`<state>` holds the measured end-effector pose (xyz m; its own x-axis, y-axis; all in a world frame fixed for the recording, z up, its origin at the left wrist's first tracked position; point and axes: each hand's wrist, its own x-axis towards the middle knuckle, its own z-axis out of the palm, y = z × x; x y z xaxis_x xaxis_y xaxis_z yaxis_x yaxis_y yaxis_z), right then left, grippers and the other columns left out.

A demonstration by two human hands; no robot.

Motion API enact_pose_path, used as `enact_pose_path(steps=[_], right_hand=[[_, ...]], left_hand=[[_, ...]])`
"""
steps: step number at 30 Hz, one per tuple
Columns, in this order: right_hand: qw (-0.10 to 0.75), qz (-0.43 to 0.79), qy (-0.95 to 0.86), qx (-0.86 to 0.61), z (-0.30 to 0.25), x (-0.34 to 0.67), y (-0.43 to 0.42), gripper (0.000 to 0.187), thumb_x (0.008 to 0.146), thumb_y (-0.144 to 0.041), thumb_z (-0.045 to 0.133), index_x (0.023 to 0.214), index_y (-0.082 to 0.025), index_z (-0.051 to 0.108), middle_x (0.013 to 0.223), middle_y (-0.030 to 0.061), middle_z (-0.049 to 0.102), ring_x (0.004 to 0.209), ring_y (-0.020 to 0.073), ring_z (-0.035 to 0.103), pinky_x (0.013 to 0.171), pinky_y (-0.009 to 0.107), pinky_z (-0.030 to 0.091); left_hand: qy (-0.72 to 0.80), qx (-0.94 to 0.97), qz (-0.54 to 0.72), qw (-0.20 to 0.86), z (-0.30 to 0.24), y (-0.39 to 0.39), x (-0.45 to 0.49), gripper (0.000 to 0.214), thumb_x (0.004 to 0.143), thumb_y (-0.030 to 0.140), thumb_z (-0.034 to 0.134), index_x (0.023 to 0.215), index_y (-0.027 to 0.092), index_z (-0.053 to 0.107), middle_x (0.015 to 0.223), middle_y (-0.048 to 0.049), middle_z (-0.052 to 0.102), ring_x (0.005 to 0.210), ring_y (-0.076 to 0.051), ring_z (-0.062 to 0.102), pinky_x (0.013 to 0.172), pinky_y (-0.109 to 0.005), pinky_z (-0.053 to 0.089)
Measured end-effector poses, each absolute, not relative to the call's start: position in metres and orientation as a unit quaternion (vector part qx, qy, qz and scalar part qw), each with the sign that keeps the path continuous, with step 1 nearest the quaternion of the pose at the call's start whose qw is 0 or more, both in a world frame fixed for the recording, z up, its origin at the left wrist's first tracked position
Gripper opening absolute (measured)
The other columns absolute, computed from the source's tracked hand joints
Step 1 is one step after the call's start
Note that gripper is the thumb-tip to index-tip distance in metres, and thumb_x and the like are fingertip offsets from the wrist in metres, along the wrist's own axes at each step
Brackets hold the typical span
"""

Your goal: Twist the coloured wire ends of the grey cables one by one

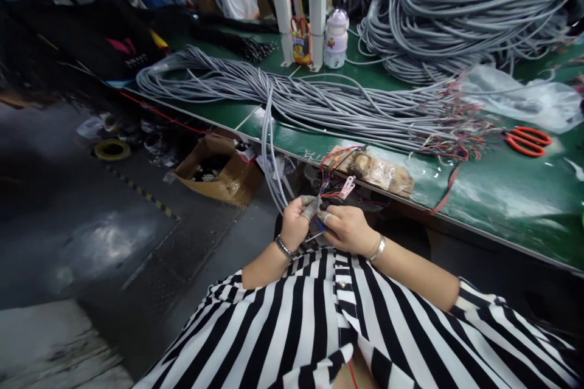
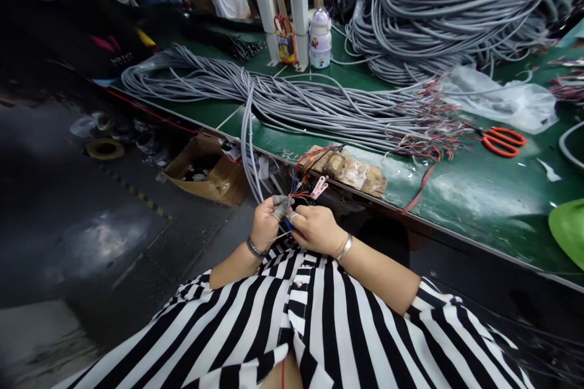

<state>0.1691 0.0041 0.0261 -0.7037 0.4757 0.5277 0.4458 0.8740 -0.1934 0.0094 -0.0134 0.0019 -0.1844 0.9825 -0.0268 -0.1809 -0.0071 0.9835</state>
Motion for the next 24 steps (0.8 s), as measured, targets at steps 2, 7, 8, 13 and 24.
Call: enact_pose_path(steps=[2, 7, 8, 13, 24], right_hand=[[0.272, 0.025, -0.933, -0.236, 0.028, 0.168, 0.006, 0.019, 0.087, -0.024, 0.047, 0.080, -0.015, 0.062, 0.070, 0.0047, 0.058, 0.058, 0.0143, 0.048, 0.056, 0.029, 0.033], [0.233, 0.066, -0.947, -0.212, 0.024, 0.164, 0.003, 0.018, 0.088, -0.023, 0.047, 0.078, -0.016, 0.060, 0.071, 0.0044, 0.058, 0.059, 0.0134, 0.048, 0.058, 0.028, 0.032], [0.225, 0.083, -0.951, -0.194, 0.022, 0.164, 0.002, 0.019, 0.088, -0.024, 0.047, 0.076, -0.017, 0.060, 0.070, 0.0041, 0.058, 0.059, 0.0131, 0.047, 0.058, 0.027, 0.033], [0.300, 0.218, -0.897, -0.241, 0.017, 0.170, -0.004, 0.020, 0.090, -0.029, 0.050, 0.079, -0.017, 0.061, 0.068, 0.0036, 0.061, 0.058, 0.0132, 0.054, 0.056, 0.025, 0.039], [0.464, 0.460, -0.624, -0.430, 0.025, 0.160, -0.005, 0.023, 0.075, -0.037, 0.073, 0.087, -0.018, 0.067, 0.078, 0.0038, 0.073, 0.069, 0.0176, 0.066, 0.067, 0.029, 0.055]], left_hand=[[0.491, 0.369, 0.592, 0.522, 0.000, -0.013, 0.009, 0.029, 0.072, 0.040, 0.076, 0.081, 0.014, 0.066, 0.065, 0.0009, 0.065, 0.055, -0.008, 0.055, 0.054, -0.019, 0.045], [0.476, 0.328, 0.603, 0.550, -0.003, -0.009, 0.005, 0.029, 0.071, 0.040, 0.076, 0.077, 0.014, 0.064, 0.061, 0.0011, 0.064, 0.051, -0.007, 0.054, 0.052, -0.018, 0.042], [0.480, 0.322, 0.607, 0.545, -0.003, -0.006, 0.003, 0.029, 0.072, 0.040, 0.075, 0.075, 0.014, 0.064, 0.060, 0.0010, 0.064, 0.050, -0.006, 0.053, 0.050, -0.018, 0.041], [0.503, 0.329, 0.633, 0.488, -0.009, -0.003, -0.005, 0.029, 0.073, 0.041, 0.074, 0.074, 0.015, 0.064, 0.061, 0.0002, 0.065, 0.049, -0.007, 0.056, 0.048, -0.017, 0.041], [0.494, 0.587, 0.565, 0.304, -0.016, -0.028, 0.004, 0.019, 0.083, 0.031, 0.066, 0.093, 0.017, 0.074, 0.089, -0.0079, 0.076, 0.082, -0.018, 0.071, 0.079, -0.032, 0.058]])
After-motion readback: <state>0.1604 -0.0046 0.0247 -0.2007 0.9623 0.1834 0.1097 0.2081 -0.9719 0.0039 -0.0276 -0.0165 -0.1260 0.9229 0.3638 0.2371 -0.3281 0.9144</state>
